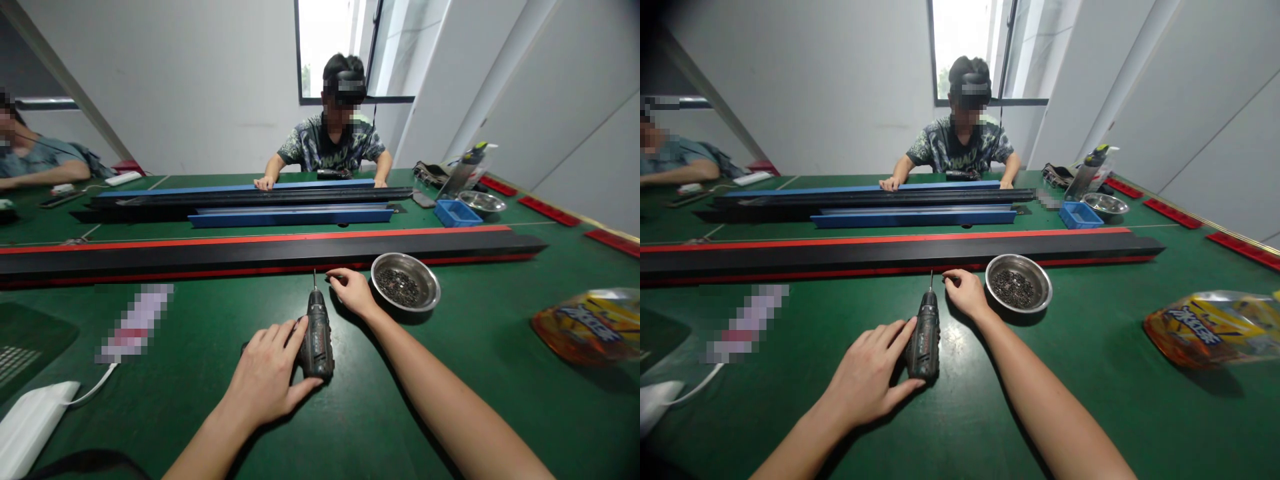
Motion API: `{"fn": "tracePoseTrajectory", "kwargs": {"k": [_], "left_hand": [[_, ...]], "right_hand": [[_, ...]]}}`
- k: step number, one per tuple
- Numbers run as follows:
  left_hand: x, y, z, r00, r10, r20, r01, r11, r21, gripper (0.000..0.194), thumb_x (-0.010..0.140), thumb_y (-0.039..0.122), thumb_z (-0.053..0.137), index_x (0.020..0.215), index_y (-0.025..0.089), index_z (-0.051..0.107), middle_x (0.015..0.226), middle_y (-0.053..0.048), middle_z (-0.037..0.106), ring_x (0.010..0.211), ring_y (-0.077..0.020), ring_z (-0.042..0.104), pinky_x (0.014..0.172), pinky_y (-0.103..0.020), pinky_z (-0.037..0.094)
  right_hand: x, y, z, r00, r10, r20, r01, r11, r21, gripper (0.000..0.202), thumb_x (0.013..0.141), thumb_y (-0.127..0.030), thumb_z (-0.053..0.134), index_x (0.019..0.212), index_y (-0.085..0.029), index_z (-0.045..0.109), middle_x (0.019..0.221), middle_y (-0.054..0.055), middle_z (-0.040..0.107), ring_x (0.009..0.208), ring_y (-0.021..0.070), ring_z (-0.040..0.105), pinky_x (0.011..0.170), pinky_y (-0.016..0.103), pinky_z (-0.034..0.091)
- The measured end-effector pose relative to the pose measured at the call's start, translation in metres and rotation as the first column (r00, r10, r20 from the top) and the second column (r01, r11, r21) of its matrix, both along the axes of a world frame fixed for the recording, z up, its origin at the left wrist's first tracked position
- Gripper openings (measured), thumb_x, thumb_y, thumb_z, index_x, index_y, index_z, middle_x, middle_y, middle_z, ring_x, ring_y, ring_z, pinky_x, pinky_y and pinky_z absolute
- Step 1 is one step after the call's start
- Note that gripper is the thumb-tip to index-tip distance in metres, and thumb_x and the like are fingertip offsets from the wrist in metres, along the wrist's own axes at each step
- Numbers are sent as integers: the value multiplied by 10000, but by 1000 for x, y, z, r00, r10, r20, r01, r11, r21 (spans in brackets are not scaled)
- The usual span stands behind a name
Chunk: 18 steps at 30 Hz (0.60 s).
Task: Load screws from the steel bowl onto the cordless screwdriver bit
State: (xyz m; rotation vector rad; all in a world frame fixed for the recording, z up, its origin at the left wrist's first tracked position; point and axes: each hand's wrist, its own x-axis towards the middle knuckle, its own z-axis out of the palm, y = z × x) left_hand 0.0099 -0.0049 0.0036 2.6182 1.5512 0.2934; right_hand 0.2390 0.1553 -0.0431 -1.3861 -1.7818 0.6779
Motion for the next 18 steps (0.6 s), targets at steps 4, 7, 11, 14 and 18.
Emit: {"fn": "tracePoseTrajectory", "kwargs": {"k": [4,7,11,14,18], "left_hand": [[0,5,-1,1000,-5,-11,5,1000,9,897,907,676,647,1596,172,374,1485,-182,563,1258,-379,571,1037,-533,466],[-1,7,-2,1000,-11,-11,12,1000,20,902,899,681,656,1591,170,386,1478,-183,567,1263,-377,573,1038,-524,465],[-2,8,-2,1000,-12,-14,12,1000,27,913,895,707,646,1588,172,389,1464,-187,574,1254,-376,575,1036,-521,464],[-2,10,-1,999,-21,-25,21,1000,19,923,900,706,646,1591,156,377,1448,-187,580,1235,-372,574,1023,-519,467],[-1,10,2,999,-34,-27,34,999,4,924,906,705,642,1586,140,375,1420,-180,595,1194,-361,579,1000,-514,476]], "right_hand": [[-2,-3,3,998,14,59,-16,999,31,229,900,-193,646,1047,-248,813,1108,44,802,1044,253,748,1000,386,563],[-2,-4,3,994,32,102,-37,998,48,239,905,-193,641,1060,-249,814,1125,46,796,1050,253,743,1004,386,559],[-3,-5,5,986,54,160,-62,997,46,252,917,-199,633,1084,-252,814,1142,49,790,1043,251,740,1001,382,556],[-5,-6,11,974,73,215,-85,995,46,253,932,-217,626,1097,-246,816,1158,63,787,1061,266,736,1001,388,548],[-6,-7,23,941,122,314,-136,990,21,226,958,-287,636,1061,-243,831,1106,83,801,1025,286,751,947,362,553]]}}
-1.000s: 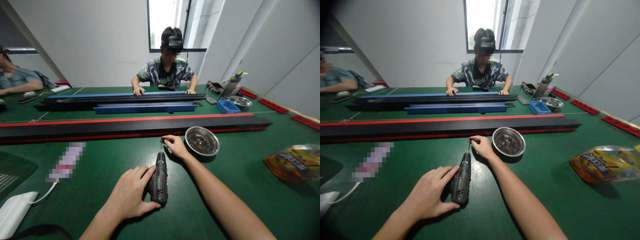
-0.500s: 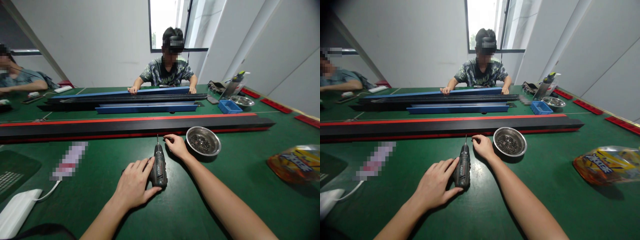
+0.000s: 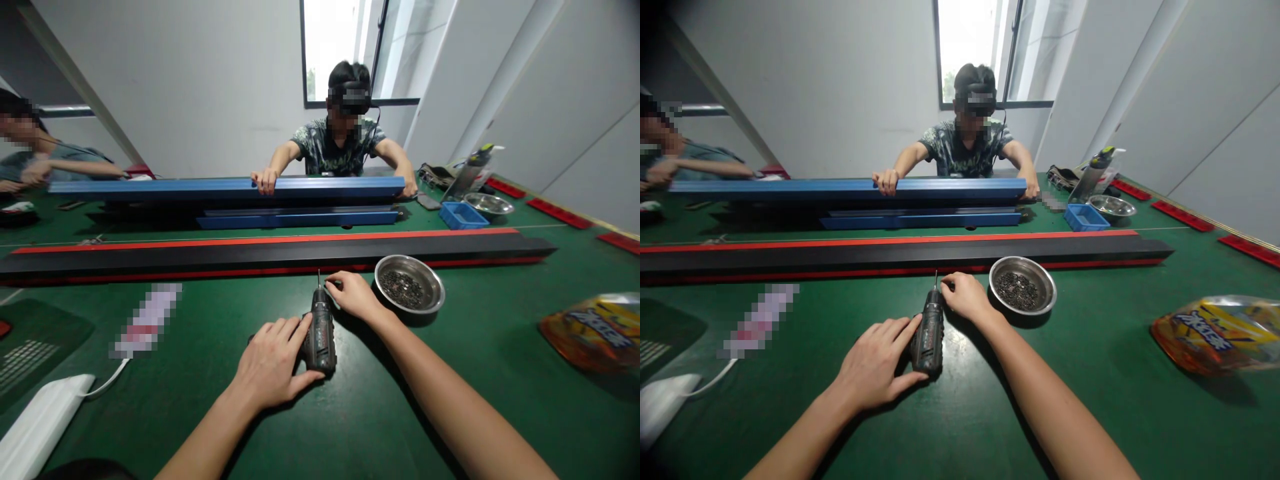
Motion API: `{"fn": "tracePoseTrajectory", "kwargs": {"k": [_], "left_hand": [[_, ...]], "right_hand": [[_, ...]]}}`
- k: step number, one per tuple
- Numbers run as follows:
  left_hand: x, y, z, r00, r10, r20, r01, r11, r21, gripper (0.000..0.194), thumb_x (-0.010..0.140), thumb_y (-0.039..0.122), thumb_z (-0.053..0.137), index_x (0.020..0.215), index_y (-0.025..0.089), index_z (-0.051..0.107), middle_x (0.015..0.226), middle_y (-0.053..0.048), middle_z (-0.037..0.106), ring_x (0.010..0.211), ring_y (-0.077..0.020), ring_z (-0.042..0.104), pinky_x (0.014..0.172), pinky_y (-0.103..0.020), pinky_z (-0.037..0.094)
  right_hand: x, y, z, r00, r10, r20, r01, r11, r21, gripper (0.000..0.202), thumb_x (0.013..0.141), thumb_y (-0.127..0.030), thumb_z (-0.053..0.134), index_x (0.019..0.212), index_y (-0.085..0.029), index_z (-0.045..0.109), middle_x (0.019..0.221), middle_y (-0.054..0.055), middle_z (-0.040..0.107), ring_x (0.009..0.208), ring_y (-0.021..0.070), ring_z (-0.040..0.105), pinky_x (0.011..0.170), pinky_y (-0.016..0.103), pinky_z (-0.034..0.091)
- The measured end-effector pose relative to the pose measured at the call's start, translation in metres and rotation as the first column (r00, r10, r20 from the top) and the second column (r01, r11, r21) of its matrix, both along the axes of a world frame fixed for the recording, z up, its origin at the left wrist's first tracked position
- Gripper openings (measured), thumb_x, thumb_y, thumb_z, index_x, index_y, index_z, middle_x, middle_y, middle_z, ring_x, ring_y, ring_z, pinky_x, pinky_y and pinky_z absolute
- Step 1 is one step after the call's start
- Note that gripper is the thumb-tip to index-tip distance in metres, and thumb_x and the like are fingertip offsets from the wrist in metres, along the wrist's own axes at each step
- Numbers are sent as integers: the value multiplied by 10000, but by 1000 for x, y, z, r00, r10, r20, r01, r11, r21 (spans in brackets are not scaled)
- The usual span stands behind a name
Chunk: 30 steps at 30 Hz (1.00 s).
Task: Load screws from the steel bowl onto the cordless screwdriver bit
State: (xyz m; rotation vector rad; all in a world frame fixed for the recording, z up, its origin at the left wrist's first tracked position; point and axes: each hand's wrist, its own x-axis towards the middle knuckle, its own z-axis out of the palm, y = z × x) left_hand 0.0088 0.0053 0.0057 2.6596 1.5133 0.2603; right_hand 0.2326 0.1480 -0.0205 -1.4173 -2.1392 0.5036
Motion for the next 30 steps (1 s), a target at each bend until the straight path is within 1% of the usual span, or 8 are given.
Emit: {"fn": "tracePoseTrajectory", "kwargs": {"k": [4,7,11,14,16,21,26,30], "left_hand": [[-1,1,1,1000,-3,12,3,1000,-2,923,900,715,642,1580,147,384,1410,-174,602,1185,-360,585,993,-514,483],[-1,0,-1,999,8,32,-8,1000,3,917,887,713,657,1574,166,392,1421,-173,594,1205,-361,586,1003,-513,484],[-2,-3,-3,998,34,59,-35,999,5,910,873,681,685,1579,193,382,1430,-173,581,1231,-365,581,1014,-514,487],[-2,-7,-3,997,37,68,-37,999,-2,917,860,667,702,1579,198,378,1418,-172,581,1224,-367,585,1007,-512,497],[-2,-10,-1,997,29,70,-28,1000,-13,922,849,668,713,1571,196,388,1411,-171,579,1217,-368,588,1000,-514,504],[-2,-12,4,997,18,73,-15,999,-46,918,821,657,748,1546,205,414,1381,-155,587,1178,-354,598,978,-511,516],[-4,-13,7,997,18,78,-14,998,-59,964,782,660,781,1556,228,402,1321,-142,607,1127,-340,610,961,-501,527],[-5,-14,8,996,8,85,-3,998,-69,988,764,667,793,1558,228,402,1290,-129,613,1104,-336,622,948,-498,541]], "right_hand": [[6,-2,20,994,77,74,-73,996,-54,226,975,-335,634,995,-261,846,1010,81,817,963,294,769,878,342,556],[22,-3,48,992,93,80,-90,995,-41,209,964,-329,654,995,-253,846,1042,78,815,955,293,766,864,335,547],[59,-3,92,988,-117,99,114,993,37,288,1003,-378,603,955,-220,839,964,101,815,912,277,753,825,302,529],[93,0,109,950,-241,197,243,970,14,341,1010,-429,593,912,-204,829,950,111,809,909,278,746,803,298,520],[114,3,110,939,-261,223,276,960,-38,342,1006,-441,597,925,-198,824,945,108,806,881,268,747,776,295,522],[145,15,94,945,-260,196,293,942,-162,319,1002,-349,591,1197,-165,766,952,100,804,787,214,748,715,262,530],[155,21,67,910,-216,354,339,880,-333,158,834,-214,747,972,-194,821,883,82,799,721,193,743,618,232,511],[156,23,52,902,-183,392,347,846,-405,176,699,-159,845,867,-203,816,759,65,768,606,181,714,538,229,486]]}}
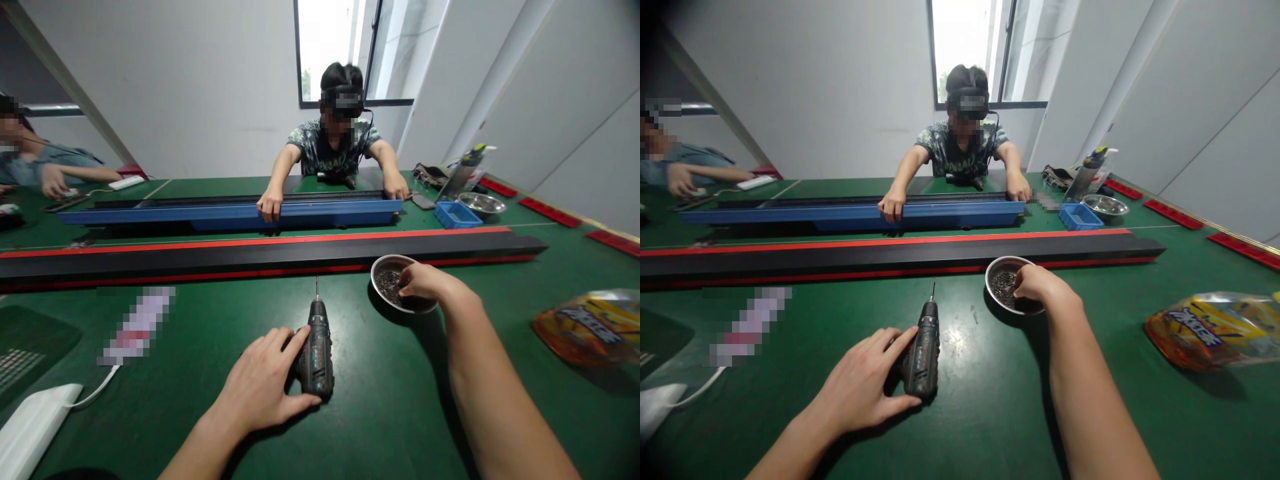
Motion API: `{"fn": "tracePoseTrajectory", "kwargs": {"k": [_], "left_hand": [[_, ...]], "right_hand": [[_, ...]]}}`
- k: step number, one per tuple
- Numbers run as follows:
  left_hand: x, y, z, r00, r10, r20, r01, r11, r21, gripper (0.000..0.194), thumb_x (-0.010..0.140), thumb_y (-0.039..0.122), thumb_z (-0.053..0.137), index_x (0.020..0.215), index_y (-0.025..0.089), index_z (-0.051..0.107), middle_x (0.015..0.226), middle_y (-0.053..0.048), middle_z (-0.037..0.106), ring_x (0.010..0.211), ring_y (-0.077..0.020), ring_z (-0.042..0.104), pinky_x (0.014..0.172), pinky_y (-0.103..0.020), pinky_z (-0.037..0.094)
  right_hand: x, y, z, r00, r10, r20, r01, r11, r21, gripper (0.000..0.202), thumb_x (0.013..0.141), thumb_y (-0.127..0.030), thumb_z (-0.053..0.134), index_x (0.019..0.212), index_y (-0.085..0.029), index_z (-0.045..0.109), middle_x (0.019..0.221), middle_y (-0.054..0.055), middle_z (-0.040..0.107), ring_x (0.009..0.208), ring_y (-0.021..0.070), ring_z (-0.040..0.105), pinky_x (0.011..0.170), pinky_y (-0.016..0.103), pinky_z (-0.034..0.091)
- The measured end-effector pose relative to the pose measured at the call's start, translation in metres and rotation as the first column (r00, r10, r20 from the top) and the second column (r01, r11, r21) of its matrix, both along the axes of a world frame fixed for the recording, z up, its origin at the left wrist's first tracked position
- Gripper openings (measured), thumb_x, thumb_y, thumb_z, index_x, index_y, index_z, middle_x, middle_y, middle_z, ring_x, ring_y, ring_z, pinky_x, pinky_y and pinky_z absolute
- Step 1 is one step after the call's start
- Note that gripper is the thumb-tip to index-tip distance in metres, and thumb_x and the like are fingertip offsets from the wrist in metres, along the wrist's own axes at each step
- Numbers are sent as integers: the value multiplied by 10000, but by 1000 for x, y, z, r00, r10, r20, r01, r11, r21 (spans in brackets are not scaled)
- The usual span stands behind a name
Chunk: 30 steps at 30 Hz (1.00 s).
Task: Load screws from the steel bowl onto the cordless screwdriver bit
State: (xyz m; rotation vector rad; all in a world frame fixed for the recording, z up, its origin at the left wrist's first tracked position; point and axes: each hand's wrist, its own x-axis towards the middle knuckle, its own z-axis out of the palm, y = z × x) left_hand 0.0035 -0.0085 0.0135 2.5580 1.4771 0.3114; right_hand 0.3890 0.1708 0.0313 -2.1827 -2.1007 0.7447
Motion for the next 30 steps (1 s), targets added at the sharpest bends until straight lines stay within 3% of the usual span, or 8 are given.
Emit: {"fn": "tracePoseTrajectory", "kwargs": {"k": [4,9,19,25,30], "left_hand": [[0,0,0,1000,0,0,0,1000,-4,973,767,665,793,1553,240,407,1283,-127,616,1098,-333,627,947,-485,543],[0,0,0,1000,-4,-3,4,1000,-20,976,772,667,793,1556,241,398,1307,-138,608,1123,-339,619,963,-494,538],[-1,0,2,1000,-10,3,10,999,-48,993,754,641,826,1554,238,399,1320,-133,603,1142,-341,618,983,-500,533],[-1,-1,5,1000,-21,19,22,997,-79,1003,729,631,845,1548,265,395,1304,-119,607,1125,-328,625,977,-482,531],[0,-1,6,999,-36,21,38,995,-87,1012,722,633,848,1549,276,387,1290,-112,609,1116,-328,622,974,-483,524]], "right_hand": [[-4,2,1,999,9,44,-5,997,-73,105,710,-175,845,802,-199,801,726,63,752,603,199,712,565,256,519],[-5,1,7,999,-31,9,32,997,-71,101,856,-207,722,876,-213,821,796,72,780,647,188,724,577,241,512],[-19,-7,32,1000,10,18,-14,963,269,153,843,-162,716,915,-191,848,903,98,806,792,222,753,679,254,518],[-68,-19,44,974,199,-104,-137,893,429,114,898,-241,732,894,-201,839,894,80,806,821,234,749,741,276,525],[-125,-25,19,896,370,-246,-194,824,532,192,980,-278,663,967,-207,842,987,78,815,897,236,759,804,293,533]]}}
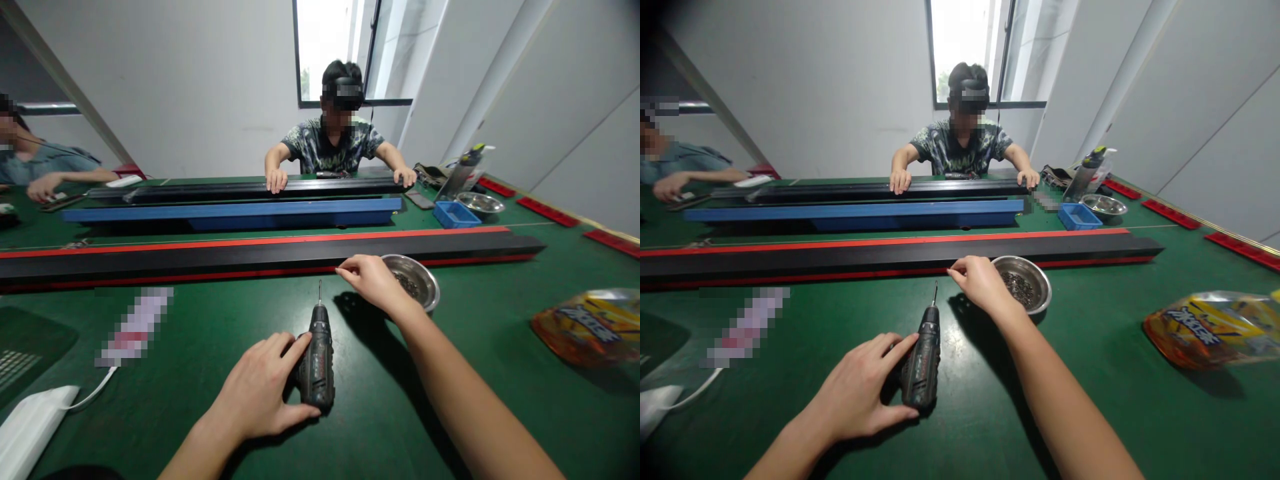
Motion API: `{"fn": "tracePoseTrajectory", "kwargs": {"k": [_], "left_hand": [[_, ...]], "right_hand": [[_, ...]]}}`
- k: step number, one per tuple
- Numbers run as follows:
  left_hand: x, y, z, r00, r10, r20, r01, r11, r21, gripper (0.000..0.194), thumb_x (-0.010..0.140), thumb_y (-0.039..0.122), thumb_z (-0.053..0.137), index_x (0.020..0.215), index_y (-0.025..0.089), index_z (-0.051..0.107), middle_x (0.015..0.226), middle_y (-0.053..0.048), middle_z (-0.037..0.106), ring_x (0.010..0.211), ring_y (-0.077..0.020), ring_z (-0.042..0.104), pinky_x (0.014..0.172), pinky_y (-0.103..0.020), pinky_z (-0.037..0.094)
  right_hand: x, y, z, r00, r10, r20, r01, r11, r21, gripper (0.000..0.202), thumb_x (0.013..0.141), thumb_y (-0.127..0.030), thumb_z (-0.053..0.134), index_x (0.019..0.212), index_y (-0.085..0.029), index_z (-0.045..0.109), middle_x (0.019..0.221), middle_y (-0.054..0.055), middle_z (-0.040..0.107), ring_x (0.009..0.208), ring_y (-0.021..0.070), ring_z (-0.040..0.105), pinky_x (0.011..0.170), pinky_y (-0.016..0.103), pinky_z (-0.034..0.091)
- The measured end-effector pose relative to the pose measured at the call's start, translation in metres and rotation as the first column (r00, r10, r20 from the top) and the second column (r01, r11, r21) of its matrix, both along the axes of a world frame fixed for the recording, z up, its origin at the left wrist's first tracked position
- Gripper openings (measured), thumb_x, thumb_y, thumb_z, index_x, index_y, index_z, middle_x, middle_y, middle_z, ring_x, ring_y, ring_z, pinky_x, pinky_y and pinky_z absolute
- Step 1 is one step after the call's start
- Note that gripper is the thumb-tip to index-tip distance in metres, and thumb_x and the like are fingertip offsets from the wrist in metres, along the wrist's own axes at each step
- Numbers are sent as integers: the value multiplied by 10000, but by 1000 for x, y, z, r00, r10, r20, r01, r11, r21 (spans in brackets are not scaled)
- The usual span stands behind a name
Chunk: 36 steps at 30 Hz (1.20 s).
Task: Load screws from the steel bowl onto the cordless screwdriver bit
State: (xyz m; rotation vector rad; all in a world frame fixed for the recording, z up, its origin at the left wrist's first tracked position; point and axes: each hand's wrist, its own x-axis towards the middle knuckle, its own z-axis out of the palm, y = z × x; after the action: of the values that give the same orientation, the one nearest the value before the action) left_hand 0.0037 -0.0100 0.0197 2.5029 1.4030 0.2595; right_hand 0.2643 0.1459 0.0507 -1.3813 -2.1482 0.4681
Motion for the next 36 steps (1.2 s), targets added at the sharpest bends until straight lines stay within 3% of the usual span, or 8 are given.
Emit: {"fn": "tracePoseTrajectory", "kwargs": {"k": [3,7,12,15,22,29,36], "left_hand": [[1,-1,0,1000,-6,-9,6,1000,-9,1018,712,634,854,1545,271,395,1282,-109,608,1109,-329,619,976,-492,518],[2,-2,0,1000,-7,-17,7,1000,-18,1037,691,643,864,1542,273,402,1277,-107,610,1100,-329,618,970,-490,516],[2,-3,0,1000,-17,-12,17,1000,-15,1041,688,658,860,1542,273,406,1285,-109,616,1103,-329,621,974,-488,511],[1,-3,-1,1000,-20,-13,20,1000,-12,1041,694,658,857,1546,264,406,1291,-111,616,1112,-331,621,978,-491,510],[2,-3,-1,1000,-23,-15,23,1000,-21,1036,702,666,850,1547,255,414,1291,-108,617,1106,-331,624,967,-498,517],[2,-2,0,1000,-23,-10,23,1000,-11,1044,687,670,858,1541,250,428,1289,-108,620,1097,-328,624,970,-495,519],[1,-3,-1,1000,-23,-7,23,1000,-3,1047,688,678,853,1542,248,429,1284,-106,622,1093,-327,628,963,-490,521]], "right_hand": [[-23,1,-30,995,-5,-99,5,1000,-4,177,971,-245,667,998,-212,839,1026,73,815,931,239,761,845,308,543],[-34,7,-67,955,-87,-283,60,993,-103,118,917,-198,711,932,-201,828,983,65,817,917,230,761,847,309,551],[-32,13,-93,876,-179,-448,119,980,-157,163,905,-319,739,880,-173,806,878,64,807,802,224,745,766,309,546],[-32,14,-97,876,-178,-448,134,983,-129,216,936,-355,703,896,-175,814,893,70,808,790,227,743,766,320,541],[-31,15,-101,919,-130,-371,112,991,-68,166,950,-254,680,961,-194,835,1027,91,813,949,251,754,857,328,546],[-26,14,-99,955,-35,-296,23,999,-42,181,971,-238,667,994,-191,841,978,78,805,879,219,738,819,301,524],[-24,15,-97,956,-27,-291,9,998,-64,183,972,-243,666,999,-188,838,988,82,805,894,219,736,839,311,520]]}}
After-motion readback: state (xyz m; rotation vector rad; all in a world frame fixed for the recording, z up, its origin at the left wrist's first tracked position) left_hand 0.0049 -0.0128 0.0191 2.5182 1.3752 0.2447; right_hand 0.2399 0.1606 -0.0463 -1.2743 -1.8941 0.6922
